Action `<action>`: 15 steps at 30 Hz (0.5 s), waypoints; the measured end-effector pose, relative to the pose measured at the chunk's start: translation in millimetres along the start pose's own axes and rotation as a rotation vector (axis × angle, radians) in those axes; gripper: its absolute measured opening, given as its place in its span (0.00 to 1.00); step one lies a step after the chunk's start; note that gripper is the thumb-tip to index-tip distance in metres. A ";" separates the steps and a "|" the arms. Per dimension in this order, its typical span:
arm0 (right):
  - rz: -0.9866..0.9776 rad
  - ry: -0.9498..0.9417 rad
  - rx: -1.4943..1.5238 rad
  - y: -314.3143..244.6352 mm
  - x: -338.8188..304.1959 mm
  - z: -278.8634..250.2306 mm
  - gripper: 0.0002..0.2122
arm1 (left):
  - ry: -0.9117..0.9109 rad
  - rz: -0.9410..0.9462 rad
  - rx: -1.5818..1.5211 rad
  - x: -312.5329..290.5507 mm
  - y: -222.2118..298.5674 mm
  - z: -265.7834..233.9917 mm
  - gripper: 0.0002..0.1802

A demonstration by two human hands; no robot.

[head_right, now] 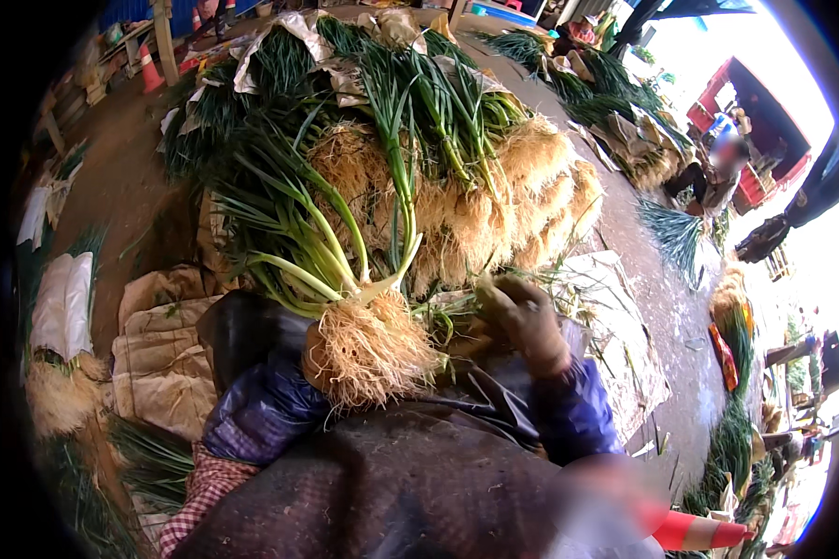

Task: The person sorts bunches of leeks by hand, picking up bundles from a large pile, removing loose outer leaves and excess dirt from the roots, and placing the cleaned bunches into an organized pile on a tarp.

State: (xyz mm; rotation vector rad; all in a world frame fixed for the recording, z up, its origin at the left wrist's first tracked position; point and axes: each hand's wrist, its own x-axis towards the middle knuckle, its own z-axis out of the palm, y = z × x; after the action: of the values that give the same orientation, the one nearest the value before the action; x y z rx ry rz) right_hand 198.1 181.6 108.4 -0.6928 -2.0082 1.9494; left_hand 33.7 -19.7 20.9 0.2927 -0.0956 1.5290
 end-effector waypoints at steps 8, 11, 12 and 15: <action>0.009 0.053 0.165 8.2 78.3 59.7 0.09 | 0.125 0.086 -0.027 -5.1 -9.0 0.5 0.30; -0.040 0.068 0.146 -1.2 52.1 56.6 0.08 | 0.091 0.085 0.258 -10.2 -1.0 -10.6 0.31; -0.134 0.036 0.142 -3.2 40.0 54.6 0.08 | 0.110 0.082 0.207 -12.7 -2.4 -18.8 0.32; -0.402 0.047 -0.266 3.0 46.9 35.1 0.09 | 0.155 0.110 0.142 -12.9 -3.6 -19.0 0.32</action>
State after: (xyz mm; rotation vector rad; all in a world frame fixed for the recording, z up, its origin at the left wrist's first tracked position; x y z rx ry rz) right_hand 141.0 174.7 96.5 -0.3458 -2.1951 1.4451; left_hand 34.4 -27.6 -1.0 0.2846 0.1214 1.6655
